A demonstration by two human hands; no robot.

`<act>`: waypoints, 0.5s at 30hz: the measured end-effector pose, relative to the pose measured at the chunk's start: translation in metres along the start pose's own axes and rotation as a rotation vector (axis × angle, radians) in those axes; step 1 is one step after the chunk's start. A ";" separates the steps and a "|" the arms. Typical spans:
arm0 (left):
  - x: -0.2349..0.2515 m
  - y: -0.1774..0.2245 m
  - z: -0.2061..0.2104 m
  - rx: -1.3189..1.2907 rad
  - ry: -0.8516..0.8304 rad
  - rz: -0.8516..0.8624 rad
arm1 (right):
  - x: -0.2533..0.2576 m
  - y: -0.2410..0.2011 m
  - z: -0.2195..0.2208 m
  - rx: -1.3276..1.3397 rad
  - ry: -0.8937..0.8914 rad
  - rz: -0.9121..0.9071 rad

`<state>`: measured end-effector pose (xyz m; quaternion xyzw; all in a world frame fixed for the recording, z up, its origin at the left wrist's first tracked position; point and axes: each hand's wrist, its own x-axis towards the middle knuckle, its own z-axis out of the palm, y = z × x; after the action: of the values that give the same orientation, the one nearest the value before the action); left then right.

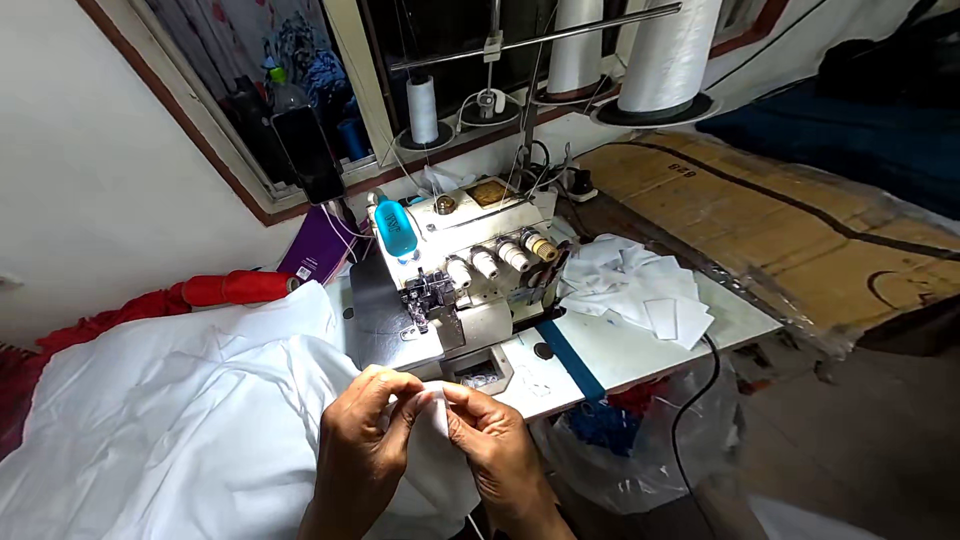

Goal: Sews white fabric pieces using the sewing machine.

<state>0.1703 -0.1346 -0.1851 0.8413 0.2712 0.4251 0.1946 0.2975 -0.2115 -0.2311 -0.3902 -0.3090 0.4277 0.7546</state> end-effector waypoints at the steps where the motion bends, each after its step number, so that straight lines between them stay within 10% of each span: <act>1: -0.001 0.000 -0.001 0.000 0.006 -0.005 | 0.000 0.000 0.000 0.001 -0.007 -0.005; 15: -0.006 -0.013 -0.014 0.050 -0.114 -0.064 | 0.003 0.014 0.001 -0.139 -0.112 -0.234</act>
<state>0.1516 -0.1269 -0.1881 0.8597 0.2972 0.3631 0.2021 0.2928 -0.2038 -0.2422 -0.3782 -0.4229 0.3358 0.7519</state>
